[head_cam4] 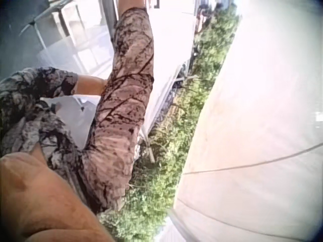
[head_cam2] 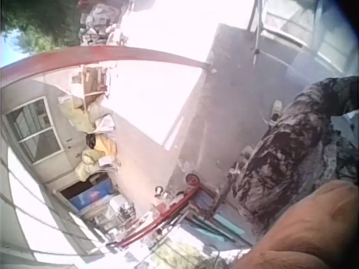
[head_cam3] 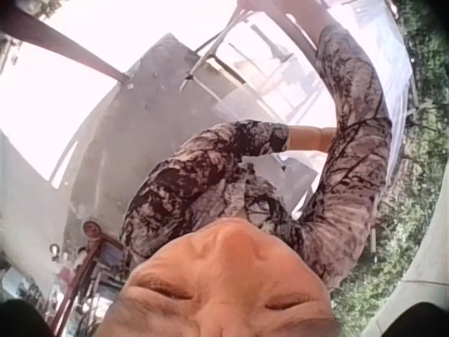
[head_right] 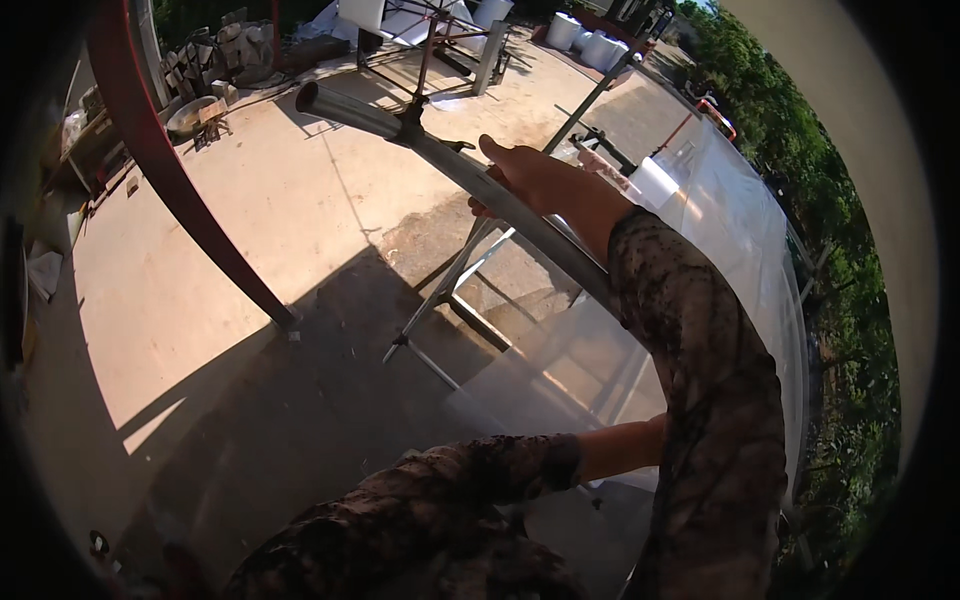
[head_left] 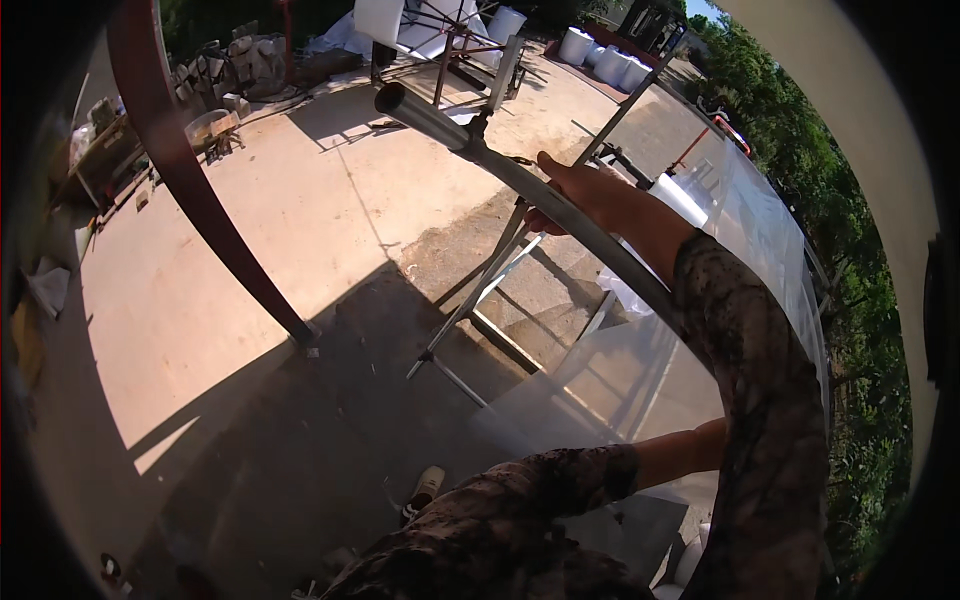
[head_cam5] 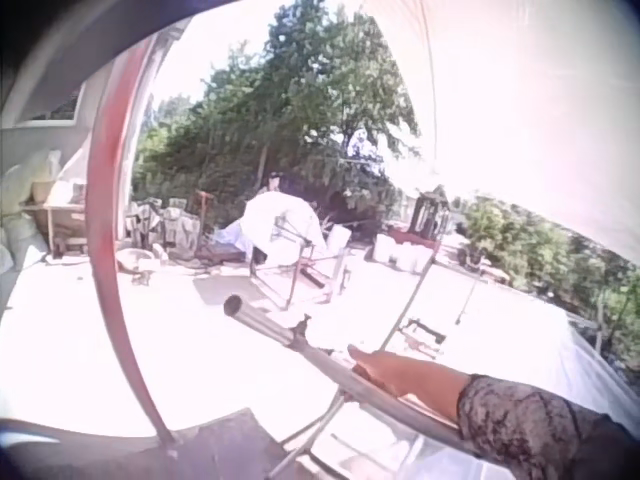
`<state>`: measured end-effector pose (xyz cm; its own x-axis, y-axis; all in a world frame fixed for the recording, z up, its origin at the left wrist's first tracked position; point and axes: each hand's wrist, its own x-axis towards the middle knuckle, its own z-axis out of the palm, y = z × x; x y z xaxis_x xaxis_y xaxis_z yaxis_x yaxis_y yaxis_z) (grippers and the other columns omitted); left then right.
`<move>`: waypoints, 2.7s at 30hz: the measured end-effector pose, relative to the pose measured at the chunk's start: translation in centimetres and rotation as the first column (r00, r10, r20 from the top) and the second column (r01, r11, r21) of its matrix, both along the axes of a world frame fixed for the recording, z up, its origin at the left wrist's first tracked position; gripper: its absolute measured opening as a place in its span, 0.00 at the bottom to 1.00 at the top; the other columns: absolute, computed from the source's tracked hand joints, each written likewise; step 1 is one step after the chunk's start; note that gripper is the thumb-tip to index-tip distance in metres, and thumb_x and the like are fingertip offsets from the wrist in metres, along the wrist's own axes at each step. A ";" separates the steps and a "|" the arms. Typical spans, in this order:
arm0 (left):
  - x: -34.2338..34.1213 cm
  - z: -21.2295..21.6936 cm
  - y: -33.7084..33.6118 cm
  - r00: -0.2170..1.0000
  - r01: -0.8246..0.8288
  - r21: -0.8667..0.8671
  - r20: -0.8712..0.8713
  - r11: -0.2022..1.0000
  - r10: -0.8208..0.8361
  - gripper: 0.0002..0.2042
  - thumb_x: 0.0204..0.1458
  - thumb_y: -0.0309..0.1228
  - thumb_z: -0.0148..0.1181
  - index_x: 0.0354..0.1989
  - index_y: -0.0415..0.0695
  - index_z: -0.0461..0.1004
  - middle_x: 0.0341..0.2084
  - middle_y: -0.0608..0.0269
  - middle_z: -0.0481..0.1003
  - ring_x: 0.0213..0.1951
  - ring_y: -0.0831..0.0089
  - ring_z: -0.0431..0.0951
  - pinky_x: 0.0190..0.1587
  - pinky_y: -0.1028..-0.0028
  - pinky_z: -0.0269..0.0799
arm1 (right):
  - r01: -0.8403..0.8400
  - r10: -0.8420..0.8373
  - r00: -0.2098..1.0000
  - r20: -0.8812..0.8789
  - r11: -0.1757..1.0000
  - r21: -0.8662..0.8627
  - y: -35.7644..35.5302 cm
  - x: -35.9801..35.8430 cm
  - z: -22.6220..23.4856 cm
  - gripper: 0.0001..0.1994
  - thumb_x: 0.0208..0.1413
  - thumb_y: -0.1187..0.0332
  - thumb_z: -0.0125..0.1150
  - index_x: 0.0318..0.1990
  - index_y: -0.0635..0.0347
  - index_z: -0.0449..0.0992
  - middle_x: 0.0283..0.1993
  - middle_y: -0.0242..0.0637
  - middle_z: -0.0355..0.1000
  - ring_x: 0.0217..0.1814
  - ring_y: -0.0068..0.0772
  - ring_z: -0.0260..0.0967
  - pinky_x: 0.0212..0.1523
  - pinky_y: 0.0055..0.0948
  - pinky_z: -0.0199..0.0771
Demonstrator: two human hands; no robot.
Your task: The recorder is covering a large metal frame with plastic sheets, using a crank to roll out the material and tape to secure it.
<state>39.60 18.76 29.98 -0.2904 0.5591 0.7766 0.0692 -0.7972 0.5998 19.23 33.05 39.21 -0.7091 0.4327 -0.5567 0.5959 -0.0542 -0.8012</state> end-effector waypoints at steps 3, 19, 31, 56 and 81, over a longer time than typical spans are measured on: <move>1.1 -2.6 -2.3 1.000 0.002 -0.064 -0.002 0.998 -0.003 0.20 0.54 0.32 0.50 0.56 0.43 0.64 0.56 0.57 0.63 0.59 0.64 0.61 0.62 0.66 0.55 | 0.092 -0.117 0.987 -0.108 0.972 -0.214 -0.8 -2.1 -4.8 0.28 0.61 0.45 0.43 0.32 0.66 0.73 0.27 0.43 0.73 0.24 0.31 0.69 0.25 0.30 0.72; 6.7 -2.8 -2.2 0.456 -0.163 0.340 -0.807 0.926 0.376 0.21 0.53 0.32 0.47 0.56 0.45 0.66 0.56 0.62 0.66 0.60 0.65 0.61 0.64 0.64 0.54 | 0.464 -0.501 0.611 -0.614 0.854 -0.235 -8.2 13.6 5.9 0.14 0.61 0.61 0.47 0.32 0.65 0.69 0.15 0.18 0.46 0.14 0.11 0.39 0.13 0.15 0.37; 5.5 5.1 -0.5 0.401 -0.397 0.516 -0.646 0.759 0.649 0.16 0.48 0.39 0.60 0.42 0.44 0.70 0.33 0.66 0.72 0.38 0.69 0.72 0.48 0.67 0.65 | 0.859 -0.734 -0.315 -0.602 0.049 -0.510 -30.3 40.2 -5.6 0.17 0.64 0.59 0.46 0.34 0.66 0.70 0.16 0.20 0.48 0.14 0.12 0.43 0.15 0.18 0.43; 4.0 8.9 -3.1 0.497 -0.254 0.254 -0.794 0.933 0.351 0.24 0.45 0.20 0.47 0.55 0.36 0.64 0.47 0.53 0.70 0.53 0.59 0.67 0.60 0.57 0.53 | 0.881 -0.770 -0.162 -0.617 0.169 -0.442 -23.0 39.6 -6.8 0.17 0.61 0.60 0.52 0.49 0.64 0.71 0.22 0.26 0.62 0.20 0.15 0.57 0.19 0.18 0.56; 13.1 7.3 1.4 0.186 -0.350 0.456 -0.822 0.818 0.538 0.14 0.58 0.37 0.47 0.41 0.44 0.77 0.36 0.59 0.78 0.35 0.61 0.79 0.37 0.68 0.74 | 0.369 -0.350 -0.920 -0.180 -0.611 -0.700 -55.2 80.6 -23.6 0.07 0.60 0.67 0.51 0.39 0.61 0.71 0.22 0.25 0.61 0.20 0.17 0.58 0.19 0.18 0.59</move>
<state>52.74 20.18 37.27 0.4635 0.4587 0.7582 0.8423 -0.4937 -0.2163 99.87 -22.19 15.61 0.7366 0.3791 -0.5601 -0.6762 0.3940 -0.6226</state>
